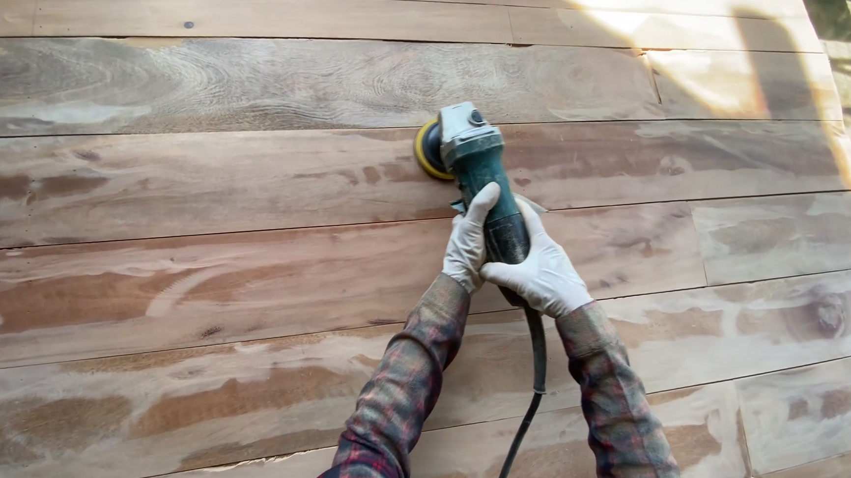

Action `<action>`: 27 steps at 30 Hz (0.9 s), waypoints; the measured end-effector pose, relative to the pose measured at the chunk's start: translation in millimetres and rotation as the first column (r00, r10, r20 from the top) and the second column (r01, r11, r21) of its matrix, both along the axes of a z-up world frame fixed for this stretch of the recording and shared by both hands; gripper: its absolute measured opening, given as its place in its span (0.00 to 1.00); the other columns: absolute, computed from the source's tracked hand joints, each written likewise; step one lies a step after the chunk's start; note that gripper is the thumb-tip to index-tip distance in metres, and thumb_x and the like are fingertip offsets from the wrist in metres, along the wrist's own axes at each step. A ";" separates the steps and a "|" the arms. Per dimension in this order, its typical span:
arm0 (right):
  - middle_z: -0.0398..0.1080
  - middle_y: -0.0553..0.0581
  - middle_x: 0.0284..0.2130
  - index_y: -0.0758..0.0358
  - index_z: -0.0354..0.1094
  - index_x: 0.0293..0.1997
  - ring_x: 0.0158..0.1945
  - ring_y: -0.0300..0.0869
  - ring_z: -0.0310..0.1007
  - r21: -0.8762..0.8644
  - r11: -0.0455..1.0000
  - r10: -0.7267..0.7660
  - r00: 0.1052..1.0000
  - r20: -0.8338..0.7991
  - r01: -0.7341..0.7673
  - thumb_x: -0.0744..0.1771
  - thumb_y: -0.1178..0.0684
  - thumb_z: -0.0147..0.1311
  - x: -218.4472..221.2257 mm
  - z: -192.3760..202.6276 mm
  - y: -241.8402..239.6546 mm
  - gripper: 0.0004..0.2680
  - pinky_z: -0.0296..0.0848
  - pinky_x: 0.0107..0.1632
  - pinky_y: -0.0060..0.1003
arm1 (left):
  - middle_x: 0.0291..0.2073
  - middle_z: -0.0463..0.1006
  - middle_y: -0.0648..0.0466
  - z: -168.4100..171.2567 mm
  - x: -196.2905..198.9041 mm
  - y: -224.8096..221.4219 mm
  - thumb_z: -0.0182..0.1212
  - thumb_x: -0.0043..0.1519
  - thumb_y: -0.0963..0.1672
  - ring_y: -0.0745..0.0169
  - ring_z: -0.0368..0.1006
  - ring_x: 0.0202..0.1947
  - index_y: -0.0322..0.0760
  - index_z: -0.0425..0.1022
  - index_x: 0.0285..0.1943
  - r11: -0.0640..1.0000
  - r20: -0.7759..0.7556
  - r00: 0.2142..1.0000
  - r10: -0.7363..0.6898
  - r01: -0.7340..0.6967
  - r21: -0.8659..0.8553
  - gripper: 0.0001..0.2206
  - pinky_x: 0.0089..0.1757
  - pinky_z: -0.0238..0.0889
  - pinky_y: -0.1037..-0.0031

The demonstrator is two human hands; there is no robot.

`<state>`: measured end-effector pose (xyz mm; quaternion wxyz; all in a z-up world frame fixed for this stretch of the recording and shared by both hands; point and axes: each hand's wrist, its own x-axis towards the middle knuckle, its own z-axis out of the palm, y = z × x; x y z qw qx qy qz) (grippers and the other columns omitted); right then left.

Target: The person sands a large panel of wooden planks using a handheld electric orbital sander, moving it steadily across the plank surfaces. Near the end, the person sets the sander down and sands the wood by hand with a small sanding block, rubbing it along the planks.

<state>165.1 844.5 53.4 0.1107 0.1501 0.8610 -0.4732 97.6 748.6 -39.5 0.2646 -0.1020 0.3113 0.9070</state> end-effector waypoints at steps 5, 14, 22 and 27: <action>0.72 0.57 0.53 0.57 0.51 0.73 0.53 0.42 0.74 -0.094 0.991 -0.103 0.984 -0.145 0.090 0.54 0.52 0.70 9.1 -25.8 78.6 0.40 0.73 0.55 0.37 | 0.37 0.81 0.50 -10.2 -9.0 87.9 0.73 0.52 0.56 0.61 0.79 0.32 0.30 0.77 0.50 0.986 0.000 0.987 -0.160 0.160 -0.036 0.29 0.37 0.76 0.70; 0.72 0.54 0.47 0.57 0.53 0.74 0.44 0.40 0.74 -0.107 0.934 -0.348 0.935 -0.062 0.340 0.54 0.55 0.69 3.4 -30.4 121.8 0.39 0.76 0.43 0.37 | 0.38 0.81 0.51 -1.9 -24.1 141.1 0.74 0.51 0.55 0.62 0.79 0.33 0.31 0.78 0.49 0.961 0.006 0.962 -0.273 0.273 -0.039 0.28 0.37 0.75 0.70; 0.72 0.58 0.40 0.53 0.50 0.76 0.32 0.45 0.72 -0.078 0.928 -0.362 0.931 0.058 0.365 0.54 0.56 0.66 -6.7 -2.5 47.2 0.40 0.73 0.30 0.44 | 0.36 0.81 0.51 0.5 -27.4 79.3 0.74 0.52 0.55 0.62 0.79 0.32 0.31 0.78 0.48 0.976 -0.007 0.976 -0.220 0.220 -0.003 0.26 0.36 0.75 0.69; 0.72 0.53 0.40 0.55 0.49 0.74 0.32 0.39 0.74 -0.148 0.964 -0.231 0.972 -0.042 0.223 0.54 0.54 0.67 -10.9 -3.3 8.7 0.39 0.75 0.29 0.36 | 0.35 0.81 0.51 0.1 -29.2 33.6 0.74 0.51 0.55 0.62 0.78 0.30 0.31 0.78 0.47 0.983 0.027 0.982 -0.186 0.186 0.003 0.26 0.35 0.75 0.69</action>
